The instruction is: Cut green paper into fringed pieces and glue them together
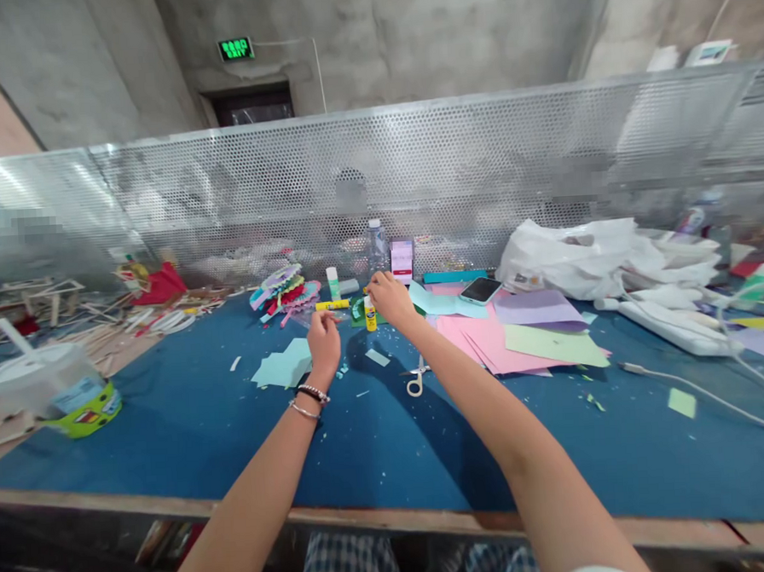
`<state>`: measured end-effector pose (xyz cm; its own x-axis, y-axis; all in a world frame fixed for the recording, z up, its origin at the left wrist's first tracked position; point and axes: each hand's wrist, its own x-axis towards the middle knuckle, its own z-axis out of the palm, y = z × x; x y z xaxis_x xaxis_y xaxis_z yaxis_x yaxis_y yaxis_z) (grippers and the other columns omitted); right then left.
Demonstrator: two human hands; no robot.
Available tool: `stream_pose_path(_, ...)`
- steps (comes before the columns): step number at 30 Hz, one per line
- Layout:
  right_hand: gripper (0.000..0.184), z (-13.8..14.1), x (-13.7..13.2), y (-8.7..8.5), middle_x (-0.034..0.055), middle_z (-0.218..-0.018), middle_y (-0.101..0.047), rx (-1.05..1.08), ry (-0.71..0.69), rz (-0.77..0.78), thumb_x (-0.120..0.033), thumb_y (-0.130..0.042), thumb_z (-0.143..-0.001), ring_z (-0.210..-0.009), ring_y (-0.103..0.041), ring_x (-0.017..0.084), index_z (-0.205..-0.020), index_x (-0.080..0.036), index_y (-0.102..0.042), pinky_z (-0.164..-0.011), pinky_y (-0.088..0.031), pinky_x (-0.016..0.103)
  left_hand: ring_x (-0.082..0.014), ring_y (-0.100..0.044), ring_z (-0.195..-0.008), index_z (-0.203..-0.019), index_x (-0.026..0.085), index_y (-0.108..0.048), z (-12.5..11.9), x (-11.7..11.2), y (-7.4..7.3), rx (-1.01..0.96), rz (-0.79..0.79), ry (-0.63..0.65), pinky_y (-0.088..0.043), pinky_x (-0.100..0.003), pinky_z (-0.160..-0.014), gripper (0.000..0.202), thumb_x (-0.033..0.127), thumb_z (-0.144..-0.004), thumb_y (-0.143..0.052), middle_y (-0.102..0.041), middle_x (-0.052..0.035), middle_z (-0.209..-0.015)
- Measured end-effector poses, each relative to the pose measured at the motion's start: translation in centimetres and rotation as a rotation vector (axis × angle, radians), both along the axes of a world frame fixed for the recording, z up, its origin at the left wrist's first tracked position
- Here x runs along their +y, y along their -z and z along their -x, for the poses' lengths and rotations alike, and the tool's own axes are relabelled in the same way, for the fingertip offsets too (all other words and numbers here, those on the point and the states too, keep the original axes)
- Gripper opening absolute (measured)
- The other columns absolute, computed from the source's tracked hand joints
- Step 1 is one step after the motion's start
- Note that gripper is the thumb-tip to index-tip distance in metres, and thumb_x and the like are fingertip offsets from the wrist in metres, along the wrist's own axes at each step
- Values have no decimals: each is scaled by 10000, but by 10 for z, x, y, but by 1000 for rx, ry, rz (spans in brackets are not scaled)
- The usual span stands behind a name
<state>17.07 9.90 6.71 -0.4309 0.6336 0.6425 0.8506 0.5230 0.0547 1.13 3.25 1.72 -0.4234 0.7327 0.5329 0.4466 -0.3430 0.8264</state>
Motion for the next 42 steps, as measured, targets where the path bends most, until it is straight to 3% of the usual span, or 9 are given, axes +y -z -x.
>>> stream_pose_path(10,242,4,-17,8,118,-1075,-554,-118,52,34,-217,-463,-853,-1026,-433,245,-1023,-152,-623,-781,-390,336,-180,-603,-776,-854,201,-473,-1,8,-1,-32,9,9,-439,-331,-757,109,166,-830,-373,-637,-41,-793)
stream_pose_path(16,218,1,-6,18,106,-1044,-561,4,55,72,-253,-537,-839,-1022,-447,232,-1017,-155,-612,-782,-402,311,-193,-607,-793,-861,201,-481,-4,9,1,-3,47,23,-448,-336,-748,115,184,-827,-373,-629,-52,-809)
stream_pose_path(33,145,-3,-3,16,87,-1037,-592,90,60,77,-269,-578,-819,-1002,-465,231,-901,-199,-676,-729,-365,316,-193,-615,-776,-1042,190,-440,-13,-7,4,91,66,67,-463,-349,-757,249,148,-799,-406,-613,-65,-843)
stream_pose_path(42,134,4,-1,25,77,-993,-583,275,-27,93,-251,-568,-821,-948,-495,198,-889,-184,-663,-777,-404,298,-191,-612,-773,-1049,185,-443,-16,-9,3,133,85,70,-468,-341,-742,251,145,-803,-410,-617,-67,-838)
